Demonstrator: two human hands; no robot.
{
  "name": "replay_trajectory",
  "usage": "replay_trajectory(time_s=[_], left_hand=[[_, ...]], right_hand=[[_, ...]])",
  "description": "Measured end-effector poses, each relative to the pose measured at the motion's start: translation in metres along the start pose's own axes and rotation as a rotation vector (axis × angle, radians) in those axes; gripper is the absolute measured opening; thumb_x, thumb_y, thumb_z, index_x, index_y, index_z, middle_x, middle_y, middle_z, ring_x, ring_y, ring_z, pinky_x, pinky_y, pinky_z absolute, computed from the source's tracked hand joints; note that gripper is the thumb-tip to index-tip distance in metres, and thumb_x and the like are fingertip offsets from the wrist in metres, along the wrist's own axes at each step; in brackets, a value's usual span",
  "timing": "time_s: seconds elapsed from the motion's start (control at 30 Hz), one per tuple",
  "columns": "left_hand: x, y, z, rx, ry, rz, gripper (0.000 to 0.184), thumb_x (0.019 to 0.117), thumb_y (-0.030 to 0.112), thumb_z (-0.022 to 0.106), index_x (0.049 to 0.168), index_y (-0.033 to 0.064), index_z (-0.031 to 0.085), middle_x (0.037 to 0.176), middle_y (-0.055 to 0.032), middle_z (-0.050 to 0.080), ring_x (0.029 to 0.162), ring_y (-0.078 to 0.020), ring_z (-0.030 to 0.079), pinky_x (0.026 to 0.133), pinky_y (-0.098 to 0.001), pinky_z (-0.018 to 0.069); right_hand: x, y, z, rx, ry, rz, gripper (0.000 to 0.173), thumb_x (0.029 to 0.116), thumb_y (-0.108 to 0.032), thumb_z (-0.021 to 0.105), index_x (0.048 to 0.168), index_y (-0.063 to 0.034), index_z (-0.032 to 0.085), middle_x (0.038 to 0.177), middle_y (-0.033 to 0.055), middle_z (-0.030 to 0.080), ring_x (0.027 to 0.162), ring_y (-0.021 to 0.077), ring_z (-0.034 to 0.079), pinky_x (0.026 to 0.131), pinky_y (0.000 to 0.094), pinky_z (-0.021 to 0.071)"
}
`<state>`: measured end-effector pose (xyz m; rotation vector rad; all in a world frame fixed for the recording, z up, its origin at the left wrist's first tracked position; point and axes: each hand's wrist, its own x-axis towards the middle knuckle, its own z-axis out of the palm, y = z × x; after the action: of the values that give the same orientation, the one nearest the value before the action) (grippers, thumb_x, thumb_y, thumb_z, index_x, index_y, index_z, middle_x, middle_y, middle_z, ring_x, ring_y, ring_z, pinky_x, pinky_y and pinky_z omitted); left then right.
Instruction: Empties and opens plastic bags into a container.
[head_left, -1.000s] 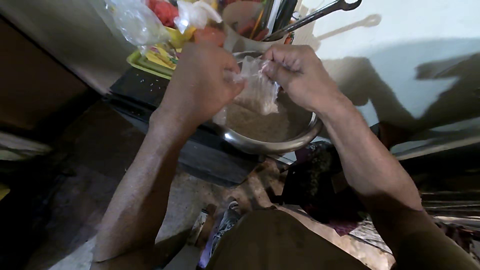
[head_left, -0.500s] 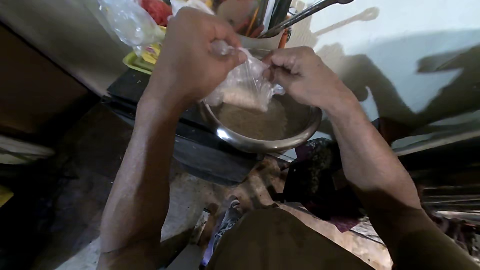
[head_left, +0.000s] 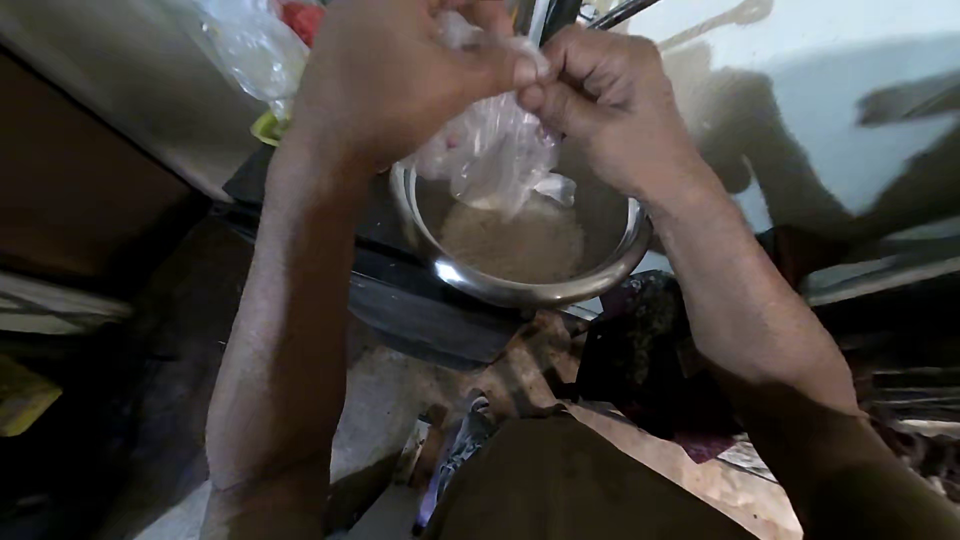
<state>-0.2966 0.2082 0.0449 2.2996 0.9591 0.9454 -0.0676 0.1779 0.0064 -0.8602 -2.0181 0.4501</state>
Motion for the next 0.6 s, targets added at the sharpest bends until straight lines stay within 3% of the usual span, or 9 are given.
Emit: replay_trajectory(time_s=[0.17,0.27,0.33,0.43,0.5,0.57,0.6], left_hand=[[-0.018,-0.005,-0.008,-0.018,-0.020,-0.063,0.044,0.0830,0.053,0.079,0.108,0.0178,0.071,0.095,0.0062,0.069,0.068,0.0007,0.065,0.054,-0.0197,0.0564],[-0.022,-0.012,-0.006,-0.010,-0.056,-0.026,0.042,0.0805,0.049,0.082,0.106,0.0168,0.073,0.089,0.0064,0.070,0.062,0.0014,0.063,0.050,-0.0186,0.0544],[-0.021,-0.016,-0.002,0.015,-0.009,0.030,0.033,0.0865,0.046,0.079,0.101,0.0171,0.073,0.087,0.0076,0.070,0.064,0.0034,0.062,0.054,-0.0170,0.0541],[-0.019,-0.017,0.007,-0.147,0.175,0.036,0.022,0.0935,0.036,0.074,0.100,0.0146,0.074,0.095,0.0072,0.070,0.080,0.0019,0.065,0.069,-0.0184,0.0561],[-0.018,-0.014,0.006,-0.407,0.265,-0.041,0.016,0.1010,0.027,0.065,0.104,0.0119,0.071,0.094,0.0058,0.070,0.075,-0.0020,0.065,0.064,-0.0202,0.0554],[-0.017,-0.014,0.005,-0.547,0.274,-0.109,0.022,0.1053,0.031,0.057,0.112,0.0137,0.069,0.094,0.0048,0.070,0.065,-0.0035,0.061,0.052,-0.0195,0.0505],[-0.017,-0.015,0.005,-0.549,0.242,-0.101,0.025,0.1041,0.033,0.058,0.119,0.0142,0.067,0.096,0.0043,0.068,0.067,-0.0043,0.060,0.052,-0.0202,0.0500]], right_hand=[[0.002,-0.003,-0.010,0.052,0.057,0.090,0.019,0.1034,-0.023,0.063,0.098,-0.0062,0.069,0.081,-0.0040,0.065,0.072,0.0026,0.062,0.069,0.0221,0.0556],[0.005,-0.001,-0.012,0.129,0.082,0.131,0.018,0.1033,-0.021,0.063,0.100,-0.0047,0.071,0.084,-0.0007,0.069,0.073,0.0062,0.066,0.067,0.0248,0.0578],[0.007,-0.001,-0.012,0.144,0.060,0.141,0.018,0.1027,-0.021,0.064,0.100,-0.0042,0.071,0.084,0.0004,0.070,0.073,0.0074,0.066,0.068,0.0257,0.0585],[0.007,-0.004,-0.010,0.099,0.046,0.125,0.017,0.1024,-0.022,0.064,0.101,-0.0053,0.069,0.083,-0.0015,0.068,0.071,0.0053,0.065,0.065,0.0234,0.0577],[0.010,-0.011,-0.011,0.069,0.084,0.087,0.016,0.1019,-0.019,0.065,0.105,-0.0035,0.068,0.086,-0.0011,0.069,0.074,0.0047,0.066,0.069,0.0230,0.0583],[0.014,-0.017,-0.011,0.045,0.121,0.061,0.019,0.1009,-0.015,0.065,0.114,-0.0007,0.066,0.089,0.0001,0.070,0.076,0.0048,0.067,0.073,0.0232,0.0594],[0.016,-0.020,-0.010,0.041,0.146,0.054,0.021,0.1000,-0.013,0.066,0.116,-0.0002,0.065,0.088,0.0004,0.070,0.074,0.0051,0.067,0.071,0.0232,0.0594]])
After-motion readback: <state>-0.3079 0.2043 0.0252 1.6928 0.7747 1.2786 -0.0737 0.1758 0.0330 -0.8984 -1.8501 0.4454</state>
